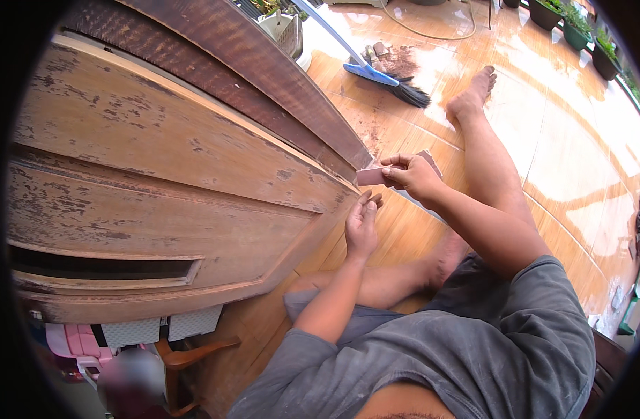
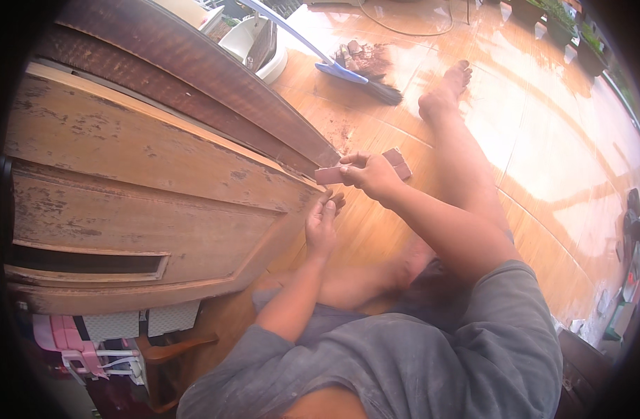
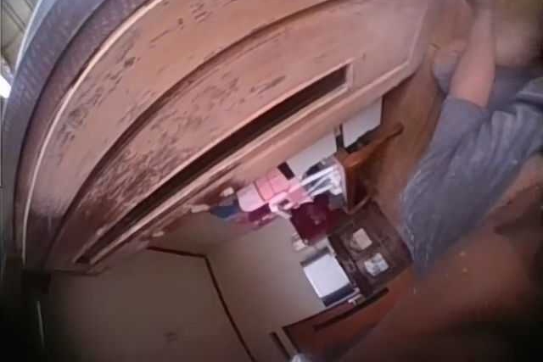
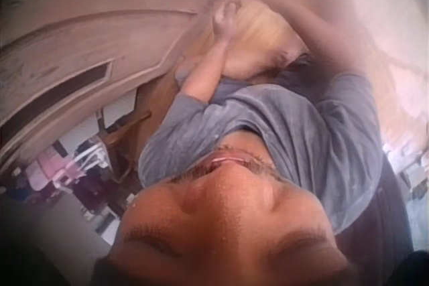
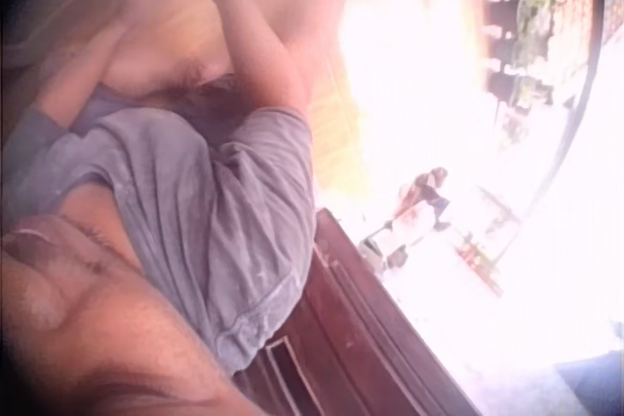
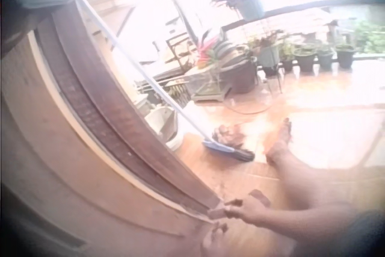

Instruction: The person sits on the floor and uses a sanding block to sand the surface of a large wooden door. They work on different sections of the door, including the edges and the main panels, moving the sanding block back and forth.

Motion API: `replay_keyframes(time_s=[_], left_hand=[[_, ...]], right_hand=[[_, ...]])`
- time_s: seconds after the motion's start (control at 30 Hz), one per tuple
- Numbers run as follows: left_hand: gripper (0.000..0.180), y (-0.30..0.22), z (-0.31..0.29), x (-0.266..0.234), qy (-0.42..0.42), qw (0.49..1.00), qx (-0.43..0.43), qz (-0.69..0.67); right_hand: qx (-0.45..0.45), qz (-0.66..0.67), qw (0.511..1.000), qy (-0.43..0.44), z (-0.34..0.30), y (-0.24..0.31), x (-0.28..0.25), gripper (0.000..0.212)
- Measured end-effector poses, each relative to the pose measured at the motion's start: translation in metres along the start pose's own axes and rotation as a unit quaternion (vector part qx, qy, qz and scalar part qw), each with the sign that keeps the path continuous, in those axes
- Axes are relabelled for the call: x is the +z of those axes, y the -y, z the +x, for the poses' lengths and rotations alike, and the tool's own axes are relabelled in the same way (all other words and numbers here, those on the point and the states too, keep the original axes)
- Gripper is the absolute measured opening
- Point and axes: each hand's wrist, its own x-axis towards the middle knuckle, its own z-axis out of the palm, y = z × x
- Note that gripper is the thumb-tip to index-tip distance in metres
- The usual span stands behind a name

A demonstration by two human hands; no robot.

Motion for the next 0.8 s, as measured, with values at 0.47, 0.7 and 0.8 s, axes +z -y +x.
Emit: replay_keyframes(time_s=[0.47, 0.7, 0.8], left_hand=[[0.018, 0.029, -0.029, -0.006, -0.114, 0.988, -0.102, 0.030], [0.018, 0.059, -0.031, -0.001, -0.130, 0.967, -0.193, 0.099], [0.018, 0.059, -0.025, 0.005, -0.106, 0.968, -0.190, 0.123]], right_hand=[[-0.005, -0.317, 0.931, 0.181, -0.087, -0.065, 0.013, 0.021], [-0.062, -0.342, 0.934, 0.086, -0.058, -0.054, 0.018, 0.015], [-0.038, -0.343, 0.936, 0.073, -0.043, -0.059, 0.017, 0.013]])
